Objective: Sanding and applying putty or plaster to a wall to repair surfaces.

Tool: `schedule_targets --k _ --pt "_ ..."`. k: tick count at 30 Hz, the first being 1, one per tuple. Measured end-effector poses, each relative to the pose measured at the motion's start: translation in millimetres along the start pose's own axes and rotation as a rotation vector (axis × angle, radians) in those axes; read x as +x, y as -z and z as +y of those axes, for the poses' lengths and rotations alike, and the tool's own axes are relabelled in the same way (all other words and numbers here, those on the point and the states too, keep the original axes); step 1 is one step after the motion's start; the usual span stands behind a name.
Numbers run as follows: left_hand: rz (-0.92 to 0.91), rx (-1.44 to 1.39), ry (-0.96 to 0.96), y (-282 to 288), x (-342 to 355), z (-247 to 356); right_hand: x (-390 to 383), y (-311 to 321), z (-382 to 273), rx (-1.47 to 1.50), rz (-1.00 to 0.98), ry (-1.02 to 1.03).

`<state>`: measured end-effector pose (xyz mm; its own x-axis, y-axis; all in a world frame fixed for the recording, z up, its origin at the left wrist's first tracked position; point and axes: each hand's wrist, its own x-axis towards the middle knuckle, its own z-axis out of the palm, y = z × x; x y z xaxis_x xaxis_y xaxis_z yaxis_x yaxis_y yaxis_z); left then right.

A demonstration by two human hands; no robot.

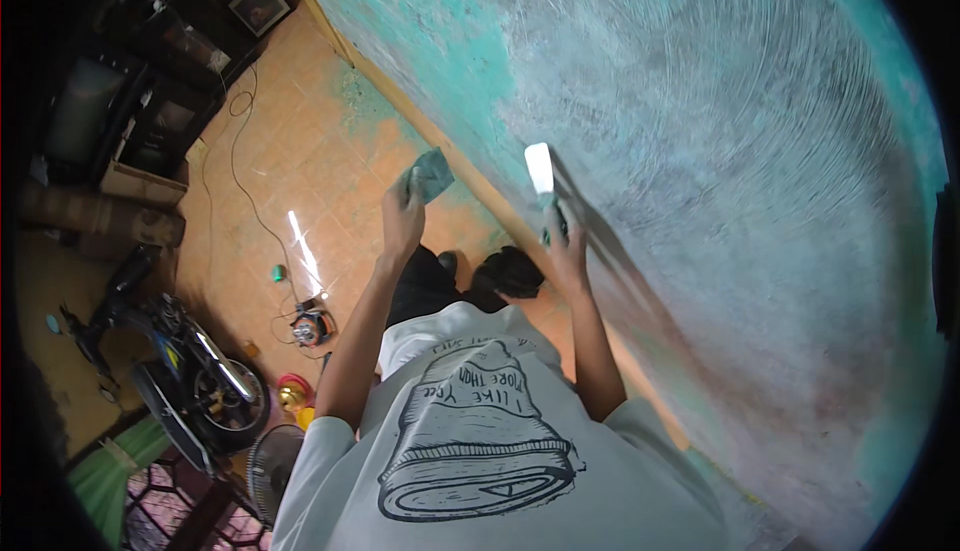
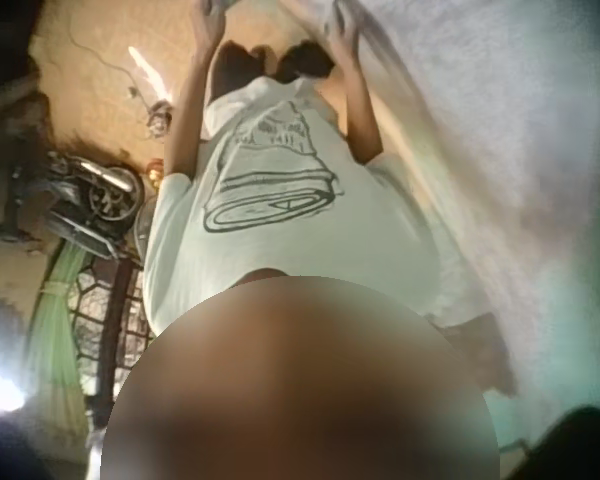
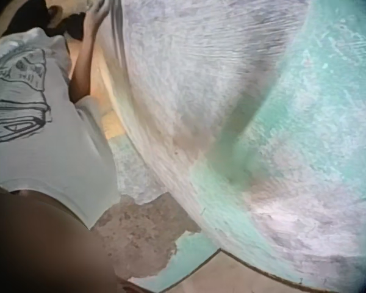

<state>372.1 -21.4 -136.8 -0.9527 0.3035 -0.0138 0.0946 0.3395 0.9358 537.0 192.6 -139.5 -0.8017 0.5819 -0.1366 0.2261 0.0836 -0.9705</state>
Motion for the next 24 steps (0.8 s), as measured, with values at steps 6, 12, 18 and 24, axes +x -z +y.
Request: schedule_targets --k 6,12,18,24 --pt "-0.034 -0.211 0.119 20.2 18.6 -20.3 8.9 -29.7 -61.1 0.086 0.152 0.069" --pt "-0.278 -0.25 0.135 40.1 66.2 -34.3 33.4 -85.7 -59.2 0.021 0.531 0.207" --pt "-0.496 -0.185 0.11 94.9 108.8 -40.0 45.6 -129.3 -44.1 0.132 0.84 0.156" --pt "-0.625 -0.009 0.199 141.6 127.9 -95.8 53.5 -148.2 -62.0 0.012 1.011 0.23"
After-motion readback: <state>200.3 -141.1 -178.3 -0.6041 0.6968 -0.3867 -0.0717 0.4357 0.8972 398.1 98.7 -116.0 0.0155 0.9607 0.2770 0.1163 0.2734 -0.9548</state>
